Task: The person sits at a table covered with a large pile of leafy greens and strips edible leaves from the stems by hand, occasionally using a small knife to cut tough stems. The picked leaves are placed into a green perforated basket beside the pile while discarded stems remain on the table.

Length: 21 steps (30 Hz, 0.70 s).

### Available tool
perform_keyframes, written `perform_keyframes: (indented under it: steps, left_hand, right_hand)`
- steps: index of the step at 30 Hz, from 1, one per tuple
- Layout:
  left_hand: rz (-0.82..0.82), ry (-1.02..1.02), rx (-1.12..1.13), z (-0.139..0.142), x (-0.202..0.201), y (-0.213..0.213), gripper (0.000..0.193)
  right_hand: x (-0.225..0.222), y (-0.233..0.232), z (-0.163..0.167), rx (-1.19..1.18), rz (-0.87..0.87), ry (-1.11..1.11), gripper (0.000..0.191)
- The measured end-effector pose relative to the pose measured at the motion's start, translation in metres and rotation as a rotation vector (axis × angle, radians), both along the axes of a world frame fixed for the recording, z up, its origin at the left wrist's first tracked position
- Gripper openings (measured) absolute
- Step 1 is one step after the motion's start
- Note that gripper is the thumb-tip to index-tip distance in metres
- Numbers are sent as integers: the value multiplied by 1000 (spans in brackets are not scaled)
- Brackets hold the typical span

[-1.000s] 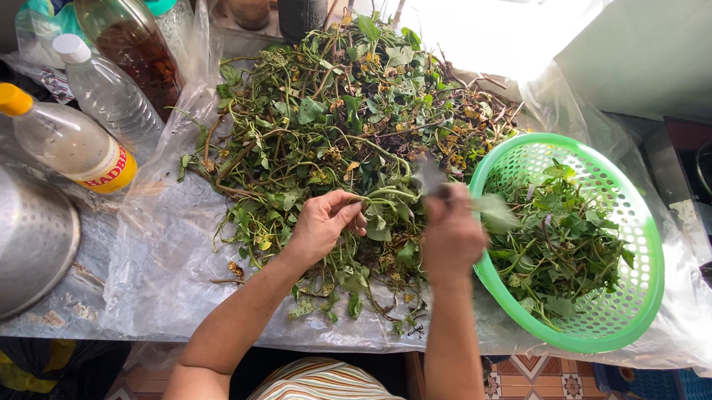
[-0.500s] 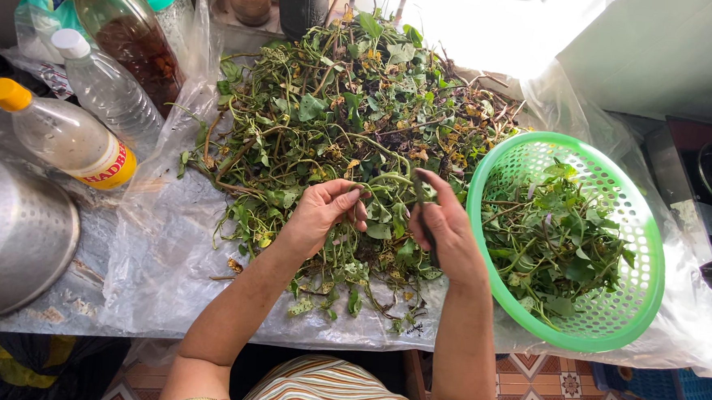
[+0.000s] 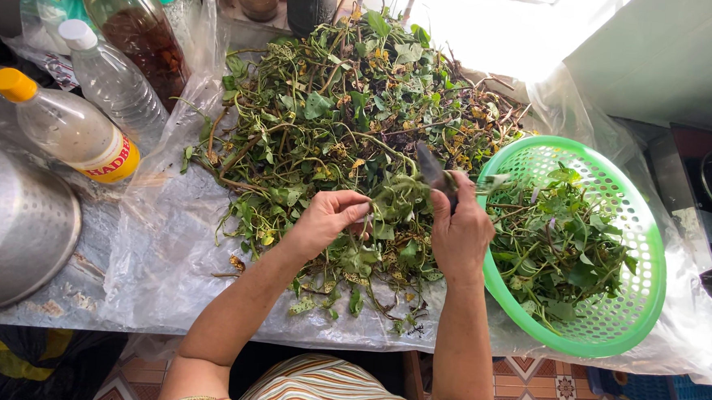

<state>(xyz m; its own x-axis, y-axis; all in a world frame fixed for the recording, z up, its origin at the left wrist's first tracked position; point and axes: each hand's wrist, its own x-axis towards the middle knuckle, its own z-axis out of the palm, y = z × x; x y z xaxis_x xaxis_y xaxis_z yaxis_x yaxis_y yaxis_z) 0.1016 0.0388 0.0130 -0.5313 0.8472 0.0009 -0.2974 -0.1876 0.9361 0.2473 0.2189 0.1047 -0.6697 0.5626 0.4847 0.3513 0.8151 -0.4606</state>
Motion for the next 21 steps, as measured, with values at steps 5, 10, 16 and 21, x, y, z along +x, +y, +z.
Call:
perform_keyframes:
  steps: [5,10,16,21]
  left_hand:
    - [46,138,-125,3,2,-2,20]
    - [46,81,-66,6,-2,1,22]
    - [34,-37,58,5,-3,3,21]
    - [-36,-60,95,10,-2,-3,22]
  right_hand:
    - [13,38,31,-62,-336,-32,46]
    - [29,26,26,-702,311,33,66]
    - [17,-17,-8,-1146,874,30,69]
    - [6,-24,-25,-1315,878,56,61]
